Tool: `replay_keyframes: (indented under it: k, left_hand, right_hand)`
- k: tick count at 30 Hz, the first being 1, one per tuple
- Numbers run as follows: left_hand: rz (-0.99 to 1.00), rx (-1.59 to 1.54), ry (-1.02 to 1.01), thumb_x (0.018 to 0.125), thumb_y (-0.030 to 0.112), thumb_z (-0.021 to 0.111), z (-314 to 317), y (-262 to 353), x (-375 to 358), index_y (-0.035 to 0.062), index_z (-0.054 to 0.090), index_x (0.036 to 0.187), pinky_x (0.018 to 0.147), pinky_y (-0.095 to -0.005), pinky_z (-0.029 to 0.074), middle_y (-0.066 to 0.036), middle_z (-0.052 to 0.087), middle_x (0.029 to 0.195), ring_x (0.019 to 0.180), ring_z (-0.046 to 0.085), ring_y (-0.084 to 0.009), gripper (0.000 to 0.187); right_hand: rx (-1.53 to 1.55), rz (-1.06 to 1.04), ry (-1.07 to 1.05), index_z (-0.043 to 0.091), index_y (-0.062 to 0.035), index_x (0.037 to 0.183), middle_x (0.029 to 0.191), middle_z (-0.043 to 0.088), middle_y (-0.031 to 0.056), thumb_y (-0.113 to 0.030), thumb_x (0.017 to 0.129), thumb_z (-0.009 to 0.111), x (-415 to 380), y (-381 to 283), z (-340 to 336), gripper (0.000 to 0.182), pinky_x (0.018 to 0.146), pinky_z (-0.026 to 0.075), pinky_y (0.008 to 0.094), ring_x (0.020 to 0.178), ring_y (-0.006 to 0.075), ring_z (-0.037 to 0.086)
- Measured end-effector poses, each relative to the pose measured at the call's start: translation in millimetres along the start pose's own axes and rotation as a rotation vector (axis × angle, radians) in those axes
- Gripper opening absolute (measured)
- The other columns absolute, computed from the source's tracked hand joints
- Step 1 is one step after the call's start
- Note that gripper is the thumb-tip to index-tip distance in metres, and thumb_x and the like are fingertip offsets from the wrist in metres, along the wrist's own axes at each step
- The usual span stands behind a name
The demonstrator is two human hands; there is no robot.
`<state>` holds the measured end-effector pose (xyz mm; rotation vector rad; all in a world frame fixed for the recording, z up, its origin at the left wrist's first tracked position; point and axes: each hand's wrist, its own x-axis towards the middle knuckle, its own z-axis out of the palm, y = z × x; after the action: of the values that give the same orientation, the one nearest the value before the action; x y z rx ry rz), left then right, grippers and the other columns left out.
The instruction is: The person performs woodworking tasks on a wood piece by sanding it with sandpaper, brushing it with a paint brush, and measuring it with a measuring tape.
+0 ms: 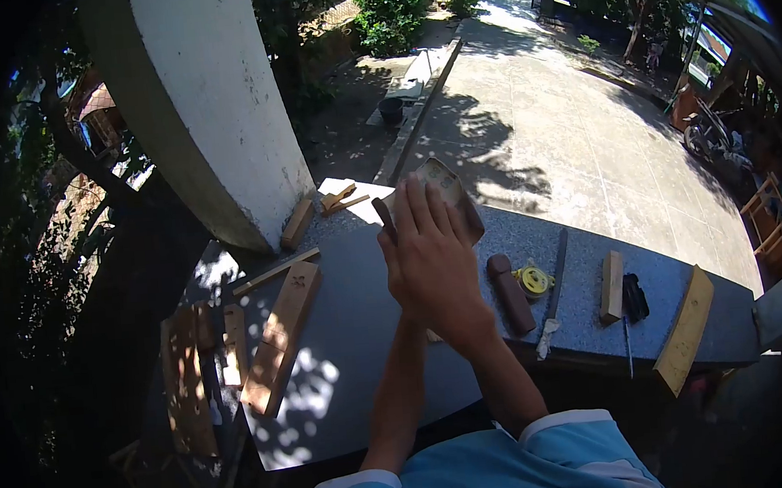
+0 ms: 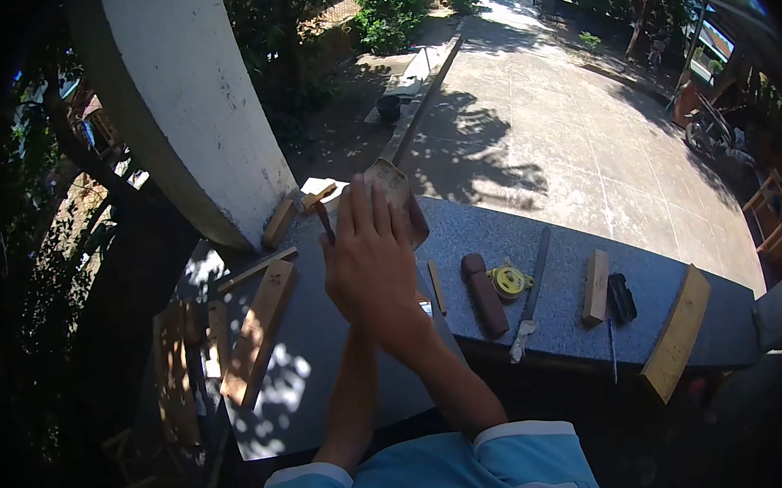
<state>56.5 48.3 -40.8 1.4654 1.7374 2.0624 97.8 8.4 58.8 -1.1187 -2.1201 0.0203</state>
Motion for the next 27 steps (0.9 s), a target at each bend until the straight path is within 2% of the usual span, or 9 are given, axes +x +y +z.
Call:
replay_keyframes:
  k: [1,5,9,12,18,22,23,26,27]
  left_hand:
    - [-0.002,0.001,0.003,0.078,0.011,0.062,-1,-2,1,-0.0003,0.051,0.083,0.062,-0.0256,0.044,-0.007,0.053,0.084,0.074,0.054,-0.0124,0.016]
    - [0.002,0.008,-0.004,0.077,0.011,0.062,12,-1,12,0.0004,0.051,0.081,0.061,-0.0258,0.043,-0.006,0.053,0.082,0.073,0.053,-0.0121,0.016]
    - [-0.012,0.005,0.003,0.077,0.011,0.062,5,-2,5,0.0011,0.05,0.08,0.06,-0.0261,0.043,-0.006,0.053,0.081,0.071,0.053,-0.0119,0.016]
    - [-0.014,0.011,-0.013,0.077,0.011,0.062,13,-1,8,0.0015,0.05,0.079,0.06,-0.0263,0.042,-0.005,0.053,0.079,0.07,0.052,-0.0117,0.016]
    - [-0.053,0.001,-0.023,0.077,0.012,0.062,-4,-7,-9,0.0025,0.049,0.077,0.059,-0.0268,0.042,-0.005,0.053,0.077,0.069,0.052,-0.0114,0.016]
    - [-0.066,-0.004,-0.043,0.077,0.012,0.062,-1,-6,-5,0.0032,0.048,0.076,0.058,-0.027,0.041,-0.004,0.052,0.075,0.067,0.051,-0.0112,0.017]
    - [-0.078,-0.011,-0.046,0.077,0.012,0.062,-8,-8,-5,0.0034,0.048,0.076,0.058,-0.0271,0.041,-0.004,0.052,0.075,0.067,0.051,-0.0111,0.017]
    - [-0.204,-0.062,-0.093,0.077,0.012,0.062,-39,-19,29,0.0038,0.047,0.075,0.057,-0.0273,0.041,-0.004,0.052,0.074,0.066,0.051,-0.011,0.017]
    - [-0.282,-0.103,-0.08,0.076,0.012,0.063,-48,-15,44,0.004,0.047,0.074,0.057,-0.0274,0.041,-0.004,0.052,0.073,0.066,0.05,-0.0109,0.018]
  right_hand:
    - [0.017,-0.049,0.04,0.04,0.0087,0.12,0.13,0.035,0.0217,-0.027,0.087,0.04,-6,0,6,0.048,0.103,0.019,0.0419,0.124,0.0356,0.029]
    - [-0.141,0.051,-0.254,0.037,0.0053,0.125,0.133,0.032,0.0189,-0.027,0.086,0.044,42,11,1,0.051,0.104,0.02,0.041,0.125,0.0328,0.029]
    - [-0.004,-0.033,0.044,0.042,0.0052,0.12,0.131,0.036,0.0172,-0.026,0.087,0.04,-1,-2,2,0.045,0.104,0.02,0.0396,0.122,0.0292,0.034]
    - [-0.085,0.026,-0.127,0.04,0.0009,0.124,0.13,0.039,0.0163,-0.024,0.086,0.042,30,8,2,0.045,0.104,0.02,0.0407,0.124,0.0302,0.032]
    - [0.052,0.003,-0.007,0.044,0.0025,0.12,0.128,0.042,0.0157,-0.025,0.087,0.041,-9,-4,-10,0.043,0.104,0.019,0.0396,0.123,0.0286,0.034]
    - [0.13,0.047,-0.13,0.042,0.0029,0.122,0.128,0.041,0.0166,-0.024,0.087,0.04,14,-1,-12,0.043,0.105,0.017,0.0396,0.125,0.0294,0.031]
    - [0.079,-0.007,-0.062,0.04,0.0022,0.124,0.129,0.039,0.0161,-0.023,0.088,0.04,1,-7,-9,0.044,0.105,0.019,0.0406,0.125,0.0303,0.03]
    - [0.186,-0.117,-0.133,0.038,0.0011,0.124,0.129,0.039,0.0154,-0.022,0.087,0.041,-37,-17,-23,0.044,0.104,0.02,0.0423,0.124,0.031,0.03]
    - [0.334,-0.115,-0.229,0.038,-0.0022,0.126,0.129,0.039,0.0152,-0.016,0.086,0.043,-45,-6,-26,0.043,0.102,0.025,0.0424,0.123,0.0318,0.032]
